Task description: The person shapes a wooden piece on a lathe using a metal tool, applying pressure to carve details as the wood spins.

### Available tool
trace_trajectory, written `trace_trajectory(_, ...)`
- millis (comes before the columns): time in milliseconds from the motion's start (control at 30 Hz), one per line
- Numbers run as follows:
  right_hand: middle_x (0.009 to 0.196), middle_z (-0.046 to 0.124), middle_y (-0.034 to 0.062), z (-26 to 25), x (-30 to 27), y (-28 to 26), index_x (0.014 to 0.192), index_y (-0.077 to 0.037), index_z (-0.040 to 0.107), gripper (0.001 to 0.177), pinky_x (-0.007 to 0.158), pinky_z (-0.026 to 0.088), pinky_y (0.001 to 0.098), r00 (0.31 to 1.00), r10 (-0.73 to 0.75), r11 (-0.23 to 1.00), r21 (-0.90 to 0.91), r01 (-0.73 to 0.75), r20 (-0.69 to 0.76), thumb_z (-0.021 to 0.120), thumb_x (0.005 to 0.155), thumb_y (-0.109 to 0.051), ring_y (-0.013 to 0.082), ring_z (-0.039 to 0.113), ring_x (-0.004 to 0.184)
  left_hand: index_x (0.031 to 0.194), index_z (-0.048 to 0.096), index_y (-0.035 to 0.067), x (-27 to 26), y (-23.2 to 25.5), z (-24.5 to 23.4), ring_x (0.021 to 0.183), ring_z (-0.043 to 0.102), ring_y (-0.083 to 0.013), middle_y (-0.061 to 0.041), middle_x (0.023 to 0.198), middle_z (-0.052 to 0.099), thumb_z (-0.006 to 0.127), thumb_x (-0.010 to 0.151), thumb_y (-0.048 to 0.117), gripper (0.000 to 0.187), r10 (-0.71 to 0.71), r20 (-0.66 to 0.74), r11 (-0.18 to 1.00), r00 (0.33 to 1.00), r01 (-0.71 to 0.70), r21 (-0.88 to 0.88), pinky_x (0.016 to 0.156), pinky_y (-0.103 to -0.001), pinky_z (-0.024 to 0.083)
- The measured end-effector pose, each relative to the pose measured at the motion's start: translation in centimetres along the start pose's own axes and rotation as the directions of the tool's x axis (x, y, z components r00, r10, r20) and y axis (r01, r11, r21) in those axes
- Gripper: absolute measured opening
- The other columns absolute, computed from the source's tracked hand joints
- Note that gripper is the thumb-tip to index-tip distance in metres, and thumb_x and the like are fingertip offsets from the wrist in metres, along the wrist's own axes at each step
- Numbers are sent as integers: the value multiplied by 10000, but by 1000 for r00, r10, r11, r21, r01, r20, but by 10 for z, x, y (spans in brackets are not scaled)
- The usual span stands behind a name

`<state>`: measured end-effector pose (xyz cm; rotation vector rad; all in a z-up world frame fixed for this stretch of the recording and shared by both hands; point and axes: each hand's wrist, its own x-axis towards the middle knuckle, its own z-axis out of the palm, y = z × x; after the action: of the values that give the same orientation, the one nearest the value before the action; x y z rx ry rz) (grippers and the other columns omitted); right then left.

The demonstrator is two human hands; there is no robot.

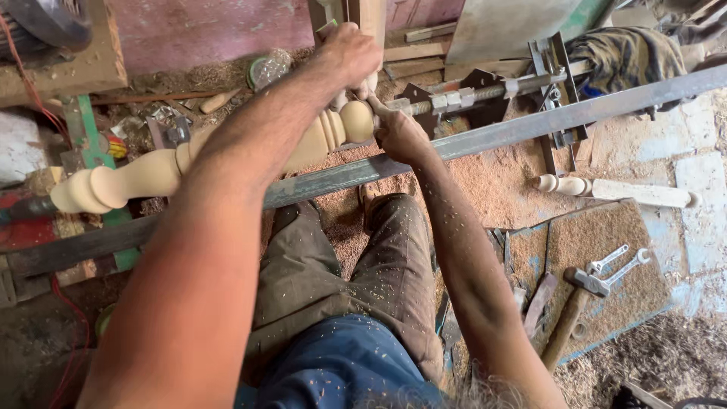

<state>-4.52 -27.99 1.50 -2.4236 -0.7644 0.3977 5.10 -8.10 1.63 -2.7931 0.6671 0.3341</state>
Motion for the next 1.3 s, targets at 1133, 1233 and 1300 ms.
trace_trajectory(1133, 918, 796, 97, 53, 2, 57, 1455, -121, 592, 410, 555, 607, 265, 964, -160, 968, 159, 196, -212, 587, 1050, -184, 92, 705, 615, 650, 617, 82, -50, 39, 31, 303, 340, -92, 9, 448, 468, 375, 1074, 585, 701, -203, 58, 597, 978, 170, -784, 235, -315, 310)
trace_trajectory(1233, 839, 792, 74, 48, -7, 45, 1478, -165, 572, 422, 524, 590, 286, 978, -100, 986, 113, 122, -182, 575, 1058, -196, 117, 680, 548, 646, 608, 66, -48, 42, 38, 313, 315, -101, 11, 454, 450, 380, 1086, 591, 721, -207, -9, 644, 978, 129, -754, 239, -336, 297)
trace_trajectory(1300, 795, 781, 64, 43, -10, 36, 1487, -187, 557, 422, 494, 579, 301, 984, -65, 996, 54, 75, -167, 569, 1066, -216, 139, 665, 512, 640, 599, 58, -46, 41, 43, 310, 316, -105, 9, 450, 447, 376, 1089, 584, 726, -204, -46, 666, 978, 104, -739, 238, -345, 304)
